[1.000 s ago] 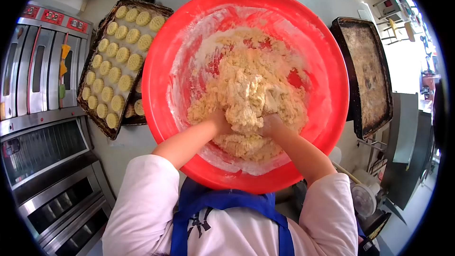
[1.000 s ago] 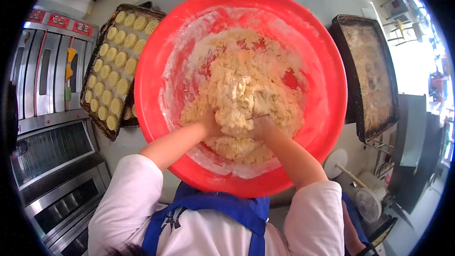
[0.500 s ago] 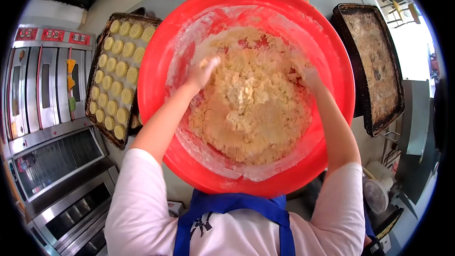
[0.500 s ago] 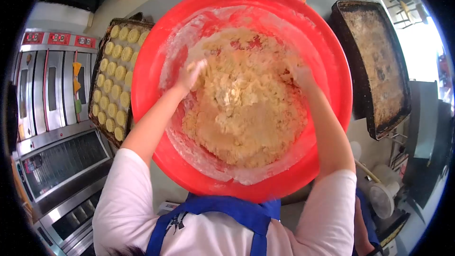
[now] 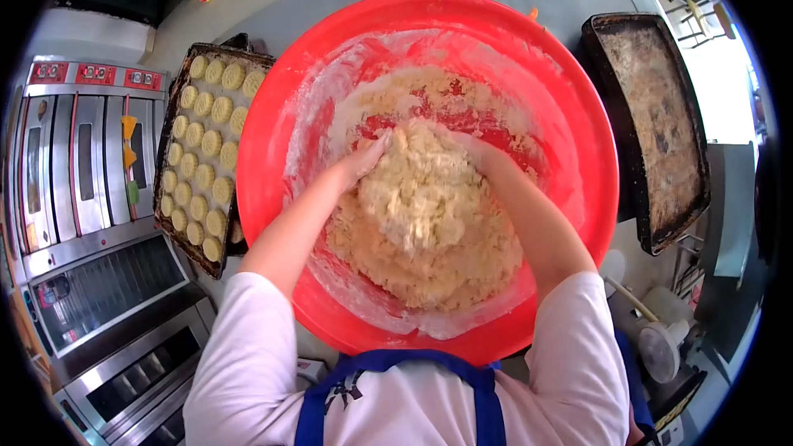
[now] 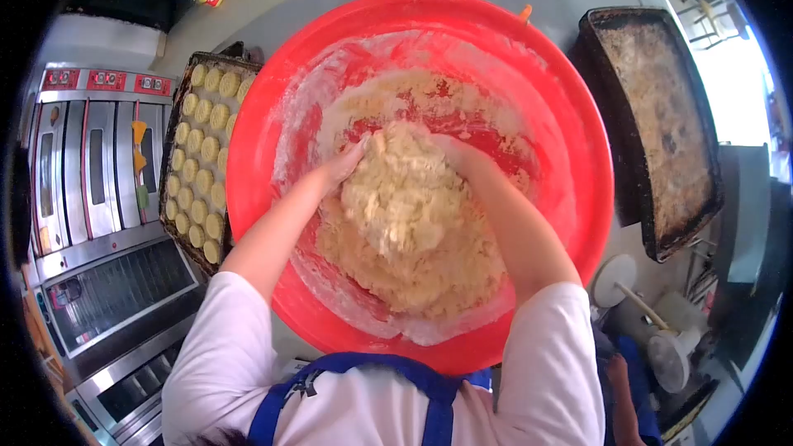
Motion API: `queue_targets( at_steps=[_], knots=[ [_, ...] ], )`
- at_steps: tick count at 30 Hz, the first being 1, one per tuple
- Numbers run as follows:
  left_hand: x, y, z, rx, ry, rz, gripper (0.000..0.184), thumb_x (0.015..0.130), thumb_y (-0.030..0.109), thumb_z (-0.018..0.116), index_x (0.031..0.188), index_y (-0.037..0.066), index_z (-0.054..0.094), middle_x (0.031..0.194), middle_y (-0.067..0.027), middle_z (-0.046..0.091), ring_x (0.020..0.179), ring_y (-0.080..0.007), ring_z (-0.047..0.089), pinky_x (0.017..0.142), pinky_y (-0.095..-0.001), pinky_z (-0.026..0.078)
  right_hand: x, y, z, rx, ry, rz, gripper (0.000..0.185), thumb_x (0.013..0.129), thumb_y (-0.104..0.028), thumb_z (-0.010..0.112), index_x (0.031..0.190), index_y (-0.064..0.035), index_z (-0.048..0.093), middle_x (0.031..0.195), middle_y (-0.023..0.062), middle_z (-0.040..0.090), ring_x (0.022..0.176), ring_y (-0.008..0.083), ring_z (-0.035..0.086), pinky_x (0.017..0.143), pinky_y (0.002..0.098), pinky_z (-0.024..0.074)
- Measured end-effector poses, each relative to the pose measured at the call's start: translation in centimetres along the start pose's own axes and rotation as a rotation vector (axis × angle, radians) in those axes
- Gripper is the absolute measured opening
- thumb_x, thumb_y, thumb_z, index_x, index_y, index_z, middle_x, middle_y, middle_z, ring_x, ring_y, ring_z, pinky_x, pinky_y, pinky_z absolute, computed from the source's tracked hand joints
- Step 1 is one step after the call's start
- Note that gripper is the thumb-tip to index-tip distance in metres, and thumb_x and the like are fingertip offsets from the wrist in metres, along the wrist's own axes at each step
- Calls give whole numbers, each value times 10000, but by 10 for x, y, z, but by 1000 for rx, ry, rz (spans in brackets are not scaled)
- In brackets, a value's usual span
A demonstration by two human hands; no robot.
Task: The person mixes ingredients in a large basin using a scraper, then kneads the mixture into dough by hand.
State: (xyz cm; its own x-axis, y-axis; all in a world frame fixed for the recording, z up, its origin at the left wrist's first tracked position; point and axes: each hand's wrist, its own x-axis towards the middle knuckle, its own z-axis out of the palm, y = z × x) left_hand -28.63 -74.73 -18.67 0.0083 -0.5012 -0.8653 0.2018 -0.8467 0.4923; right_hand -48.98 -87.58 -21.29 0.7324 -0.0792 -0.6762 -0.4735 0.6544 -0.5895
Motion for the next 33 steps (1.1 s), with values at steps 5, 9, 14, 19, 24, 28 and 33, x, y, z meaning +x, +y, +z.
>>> queue_targets(
  at_steps=[5,9,14,19,24,28,33],
  knots=[
    [-122,-19,20,683,142,182,759,878,645,417,1413,110,355,1470,-148,319,1326,-283,358,1065,-428,338,-88,2,68,-511,248,-149,615,839,-534,564,1238,-66,551,1197,186,586,1075,312,576,907,401,472],
    [-152,-99,38,1269,148,924,622,847,512,562,1307,100,488,1355,-211,406,1193,-394,442,963,-470,420,-137,54,107,-1172,319,-544,556,764,-487,642,1107,-51,607,1030,218,618,1018,367,574,860,456,478],
    [-164,-139,76,1512,9,713,533,821,435,552,1206,67,534,1236,-252,443,1066,-419,454,873,-496,438,-163,128,108,-1685,124,-561,538,722,-521,646,1055,-99,639,983,177,624,1028,393,555,810,483,467],
    [-119,-179,74,1592,-86,748,517,841,443,494,1234,114,555,1336,-162,440,1172,-414,374,898,-522,395,-143,118,111,-1963,-229,-68,554,693,-555,617,1094,-173,650,1154,143,582,1181,360,464,967,447,368],
    [-110,-119,72,1948,-462,214,597,774,503,563,1268,168,556,1382,-106,439,1253,-384,333,964,-467,367,-90,145,80,-2091,-269,-66,521,677,-598,587,1080,-280,672,1114,87,611,1189,329,450,1007,480,297],
    [-67,-171,55,1791,-228,263,647,722,583,603,1164,111,631,1313,-136,508,1201,-345,435,949,-405,413,-84,122,90,-2108,-218,43,456,718,-401,587,1118,-196,659,1189,91,586,1172,286,485,1028,445,308],
    [-130,-107,49,1885,-259,409,600,715,595,629,1067,111,668,1164,-130,606,1131,-272,527,923,-385,451,-130,91,105,-1955,202,-460,532,707,-451,617,1118,-114,639,1238,120,564,1093,287,552,1003,410,379]
  ],
)
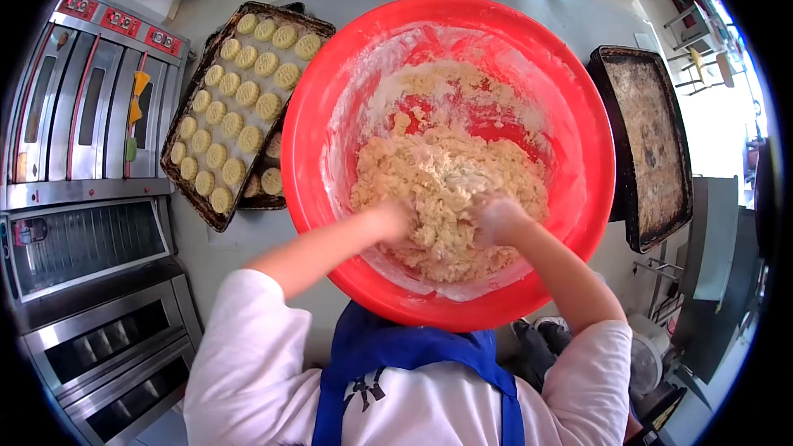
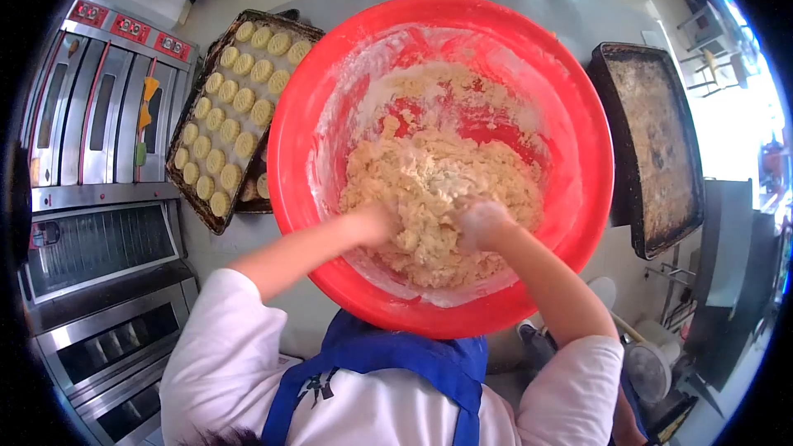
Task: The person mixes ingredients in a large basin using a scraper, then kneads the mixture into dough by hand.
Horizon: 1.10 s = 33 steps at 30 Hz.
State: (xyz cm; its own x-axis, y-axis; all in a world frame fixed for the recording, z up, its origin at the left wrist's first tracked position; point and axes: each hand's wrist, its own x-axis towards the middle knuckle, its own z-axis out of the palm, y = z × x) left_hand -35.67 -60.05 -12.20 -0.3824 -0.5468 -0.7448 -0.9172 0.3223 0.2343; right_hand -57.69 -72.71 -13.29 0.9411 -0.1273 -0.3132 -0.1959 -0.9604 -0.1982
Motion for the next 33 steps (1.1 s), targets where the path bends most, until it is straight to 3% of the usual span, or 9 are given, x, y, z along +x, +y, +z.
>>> queue_targets(
  at_steps=[3,7,10,12,14,19,23,27,33],
  knots=[
    [-32,-31,-8,-282,302,92,450,731,459,678,1040,133,669,1062,-125,635,1023,-284,582,845,-396,490,-27,15,-89,170,-227,322,654,661,-555,675,1158,-134,605,1246,162,535,1166,318,502,984,418,406],
    [-47,-60,-12,-791,639,76,450,724,436,692,1073,154,660,1064,-130,618,1001,-306,600,872,-372,491,-50,113,2,732,236,700,541,679,-353,787,1105,-88,586,1065,75,599,986,202,583,833,311,468],
    [-5,-115,30,-995,682,-310,634,804,580,562,1292,180,507,1321,-137,481,1216,-277,471,987,-401,406,-16,162,73,1946,746,546,362,843,-353,643,1093,-97,585,1020,74,610,910,169,589,775,338,484],
    [18,-134,29,-1174,704,-556,641,861,552,523,1361,162,434,1370,-104,452,1245,-252,446,1006,-391,389,6,175,80,1578,430,894,498,930,-442,478,1286,-94,492,1189,107,580,1058,231,565,898,352,464],
    [43,-144,31,-1287,693,-720,626,902,502,510,1397,139,389,1381,-70,451,1242,-230,447,1009,-371,387,14,184,78,1615,347,926,502,948,-471,415,1218,-64,529,1092,87,596,993,210,576,838,340,470],
    [46,-127,-12,-2302,169,-189,746,868,656,433,1434,179,334,1466,-63,338,1302,-241,377,1041,-394,357,53,160,40,2131,154,821,669,923,-617,343,1189,-47,572,1022,73,628,897,188,580,757,330,471],
    [73,-110,-33,-2216,203,-157,803,846,686,436,1451,177,293,1467,-61,336,1304,-237,375,1040,-418,355,115,125,-20,1760,-159,905,667,919,-617,353,1231,-68,566,1196,85,596,1009,219,578,869,360,464],
    [71,-103,-28,-2050,164,-109,846,840,716,399,1480,194,217,1494,-107,278,1331,-245,336,1061,-438,321,127,96,-39,1852,-214,624,725,871,-654,424,1255,-51,544,1214,128,576,1092,236,558,898,371,472],
    [-16,-26,-46,-861,209,-190,886,827,721,389,1479,162,177,1407,-230,368,1273,-347,412,1066,-431,344,50,47,-49,1103,-248,354,823,805,-637,558,1331,-13,444,1305,231,492,1184,323,507,985,442,413]
  ],
)
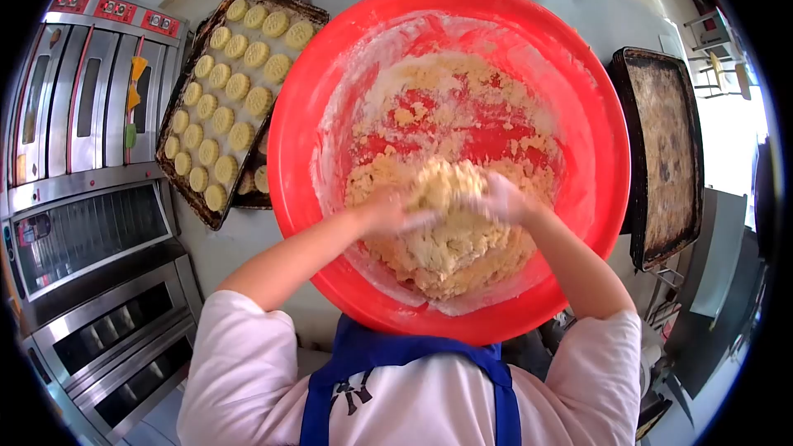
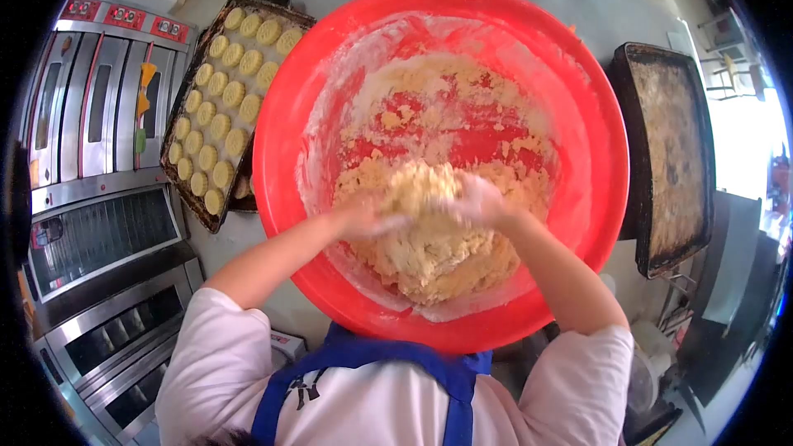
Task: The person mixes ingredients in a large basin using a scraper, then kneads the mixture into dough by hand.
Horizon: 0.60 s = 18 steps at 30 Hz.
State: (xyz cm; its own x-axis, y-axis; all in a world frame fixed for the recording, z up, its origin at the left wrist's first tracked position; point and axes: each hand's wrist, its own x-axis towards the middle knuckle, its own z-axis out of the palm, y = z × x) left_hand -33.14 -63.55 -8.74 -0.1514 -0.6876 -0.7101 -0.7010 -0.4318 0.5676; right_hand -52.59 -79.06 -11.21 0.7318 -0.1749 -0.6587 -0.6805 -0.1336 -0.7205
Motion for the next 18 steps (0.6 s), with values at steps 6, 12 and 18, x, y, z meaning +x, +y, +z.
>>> queue_targets(
  at_steps=[6,12,18],
  knots=[
    [-45,24,102,344,87,330,785,812,653,459,1378,111,398,1272,-209,515,1172,-350,489,1021,-409,375,-105,22,82,-1001,-130,-186,800,844,-583,478,1356,26,396,1334,294,436,1234,467,413,1005,540,353],
    [16,-11,154,368,-93,106,740,820,610,498,1382,138,409,1391,-170,421,1268,-363,396,1046,-393,347,-70,60,96,-1166,-196,-68,496,872,-291,445,1287,-29,521,1273,262,513,1179,442,482,973,526,380],
    [48,-13,128,314,-96,256,663,844,570,496,1366,166,431,1385,-129,441,1269,-324,408,1056,-385,333,-30,97,88,-1218,-362,-85,237,797,-210,517,872,-157,735,979,91,694,949,291,641,845,471,477]
  ],
)
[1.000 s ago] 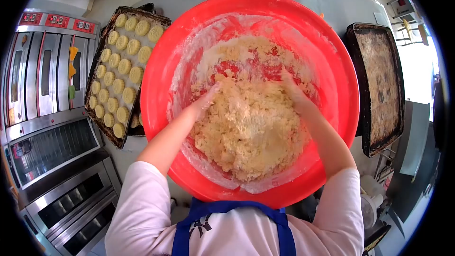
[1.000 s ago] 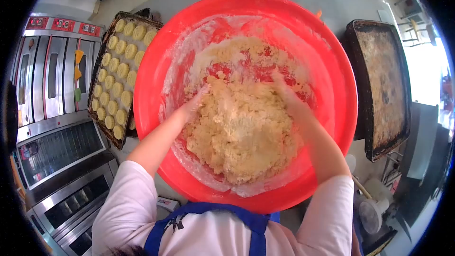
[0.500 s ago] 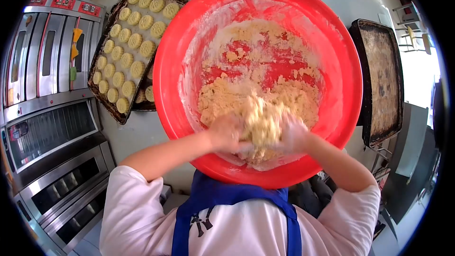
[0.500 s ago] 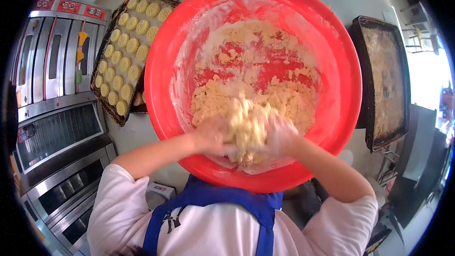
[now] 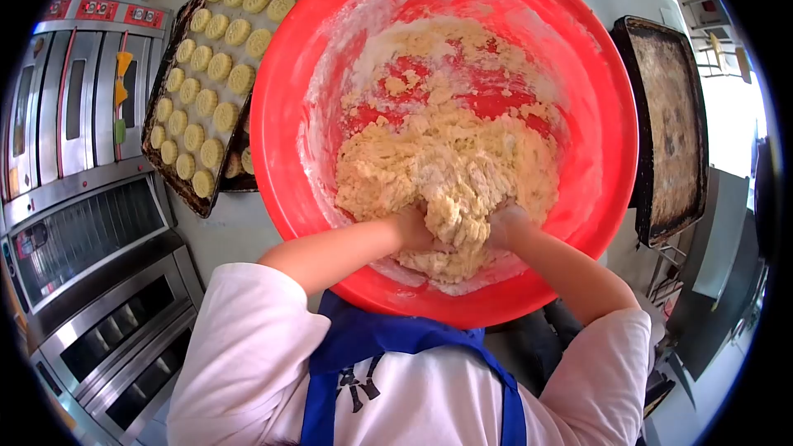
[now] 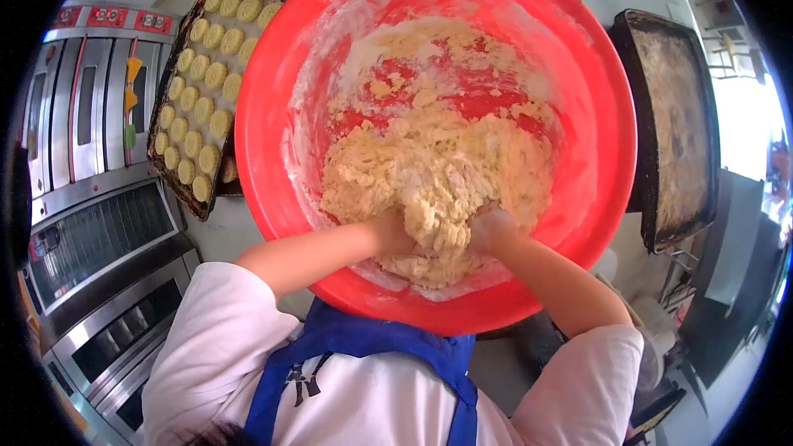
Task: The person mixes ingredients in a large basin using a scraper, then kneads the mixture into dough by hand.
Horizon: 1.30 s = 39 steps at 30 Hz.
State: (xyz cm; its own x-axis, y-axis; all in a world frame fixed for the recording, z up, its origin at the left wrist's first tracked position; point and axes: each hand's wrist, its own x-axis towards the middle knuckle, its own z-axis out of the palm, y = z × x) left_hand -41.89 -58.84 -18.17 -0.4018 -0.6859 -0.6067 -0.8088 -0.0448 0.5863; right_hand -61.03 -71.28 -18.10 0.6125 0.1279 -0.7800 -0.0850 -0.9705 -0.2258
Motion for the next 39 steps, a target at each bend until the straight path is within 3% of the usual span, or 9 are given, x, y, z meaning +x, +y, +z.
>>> queue_targets(
  at_steps=[5,11,14,20,25,29,33,35,39],
  knots=[
    [8,-8,3,83,110,81,755,842,668,408,1418,182,369,1456,-67,373,1358,-270,284,1129,-373,173,17,7,28,30,229,200,192,773,-232,542,734,-192,725,792,83,698,813,197,665,693,352,524],
    [-23,-8,-51,84,-406,-70,692,812,645,507,1274,132,553,1288,-181,528,1150,-321,529,987,-335,410,-68,-10,-82,73,156,285,405,763,-407,601,1012,-95,667,996,119,666,908,276,639,780,388,514],
    [-64,-17,-91,38,234,-134,582,808,643,538,1174,200,636,1169,-130,615,1068,-222,587,913,-363,463,-94,15,-92,226,389,378,519,701,-427,672,1032,-31,621,1062,180,628,963,312,613,822,408,502],
    [-3,-125,-127,-716,248,-736,723,796,649,553,1304,134,526,1303,-63,530,1169,-203,513,912,-356,442,-5,125,-28,1694,734,339,583,780,-253,670,1258,11,467,1183,130,572,1038,245,584,868,377,481],
    [42,-175,-115,-1239,254,-452,933,746,757,491,1433,145,333,1456,-210,312,1349,-356,278,979,-603,302,49,153,-70,1910,738,165,527,860,-343,643,1290,-71,504,1210,118,590,1107,240,562,941,336,431],
    [29,-84,-159,-1086,72,-531,963,720,750,544,1443,153,324,1487,-199,267,1372,-359,238,1037,-594,236,66,150,-126,1408,404,385,526,846,-439,620,1243,-99,558,1198,108,604,1093,230,568,928,329,433],
    [40,-105,-118,-837,49,-368,863,745,664,610,1400,141,406,1408,-135,426,1321,-235,368,1054,-397,331,81,125,-131,730,588,-106,574,852,-431,597,1203,22,567,1043,197,631,1043,242,575,874,393,465],
    [24,-88,-117,-618,-214,-382,967,664,713,644,1400,138,395,1432,-163,377,1323,-314,347,1102,-426,282,36,90,-151,1367,66,389,706,783,-507,638,1186,63,535,1064,226,609,1030,313,574,884,425,465],
    [-57,-7,-122,-517,-30,-178,912,657,676,660,1371,159,427,1418,-155,378,1329,-323,326,1101,-446,290,-32,18,-135,909,315,365,646,694,-518,701,1079,-11,583,1003,157,583,873,337,580,778,452,473]
  ],
)
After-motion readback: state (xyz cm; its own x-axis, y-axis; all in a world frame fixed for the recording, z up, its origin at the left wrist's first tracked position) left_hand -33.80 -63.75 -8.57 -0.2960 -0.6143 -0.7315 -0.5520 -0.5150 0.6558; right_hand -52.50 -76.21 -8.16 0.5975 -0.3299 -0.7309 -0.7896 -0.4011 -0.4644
